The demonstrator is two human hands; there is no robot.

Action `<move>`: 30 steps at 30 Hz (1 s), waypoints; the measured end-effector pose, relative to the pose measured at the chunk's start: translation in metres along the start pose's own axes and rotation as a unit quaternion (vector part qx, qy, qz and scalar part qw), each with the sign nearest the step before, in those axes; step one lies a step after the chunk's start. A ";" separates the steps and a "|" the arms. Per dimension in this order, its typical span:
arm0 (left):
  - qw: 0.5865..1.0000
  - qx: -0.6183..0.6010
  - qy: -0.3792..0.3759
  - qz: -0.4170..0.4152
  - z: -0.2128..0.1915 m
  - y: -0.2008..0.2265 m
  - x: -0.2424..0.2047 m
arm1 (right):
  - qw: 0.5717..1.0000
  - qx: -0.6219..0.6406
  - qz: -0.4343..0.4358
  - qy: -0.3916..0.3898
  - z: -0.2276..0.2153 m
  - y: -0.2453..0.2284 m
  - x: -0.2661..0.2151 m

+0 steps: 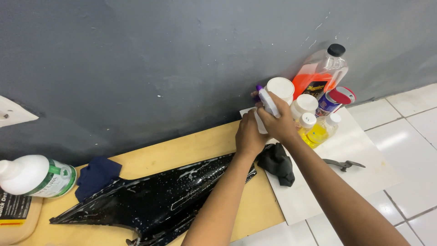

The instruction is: The person scrubs a black plastic car part with a brush and soapy water, then sprays it with a liquid from a spray bottle. Finally, they wipe the part dry with a cloth.

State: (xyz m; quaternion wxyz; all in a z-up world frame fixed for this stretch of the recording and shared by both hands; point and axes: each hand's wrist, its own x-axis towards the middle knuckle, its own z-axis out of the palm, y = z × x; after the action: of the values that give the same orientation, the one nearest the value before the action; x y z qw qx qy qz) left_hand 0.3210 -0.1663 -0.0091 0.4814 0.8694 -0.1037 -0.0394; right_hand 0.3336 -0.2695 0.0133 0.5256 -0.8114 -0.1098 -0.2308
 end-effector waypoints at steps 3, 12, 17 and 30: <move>1.000 -0.003 -0.020 -0.004 -0.006 0.008 -0.004 | 1.000 0.022 0.013 0.007 -0.002 -0.009 0.000; 0.998 0.060 -0.022 -0.003 -0.006 0.005 -0.011 | 0.999 0.017 0.034 0.026 -0.020 0.009 -0.011; 0.997 0.072 -0.014 0.017 -0.011 0.008 -0.019 | 0.998 0.017 -0.039 0.047 -0.027 -0.005 -0.014; 0.998 -0.009 0.008 0.054 -0.129 0.021 -0.124 | 0.942 -0.078 -0.319 0.068 0.052 -0.111 -0.044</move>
State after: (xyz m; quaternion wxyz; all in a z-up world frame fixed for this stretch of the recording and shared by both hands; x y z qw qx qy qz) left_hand 0.2189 -0.0430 0.0736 0.4911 0.8586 -0.1466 -0.0073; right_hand 0.2616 -0.1729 0.0631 0.3661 -0.7546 -0.3084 -0.4489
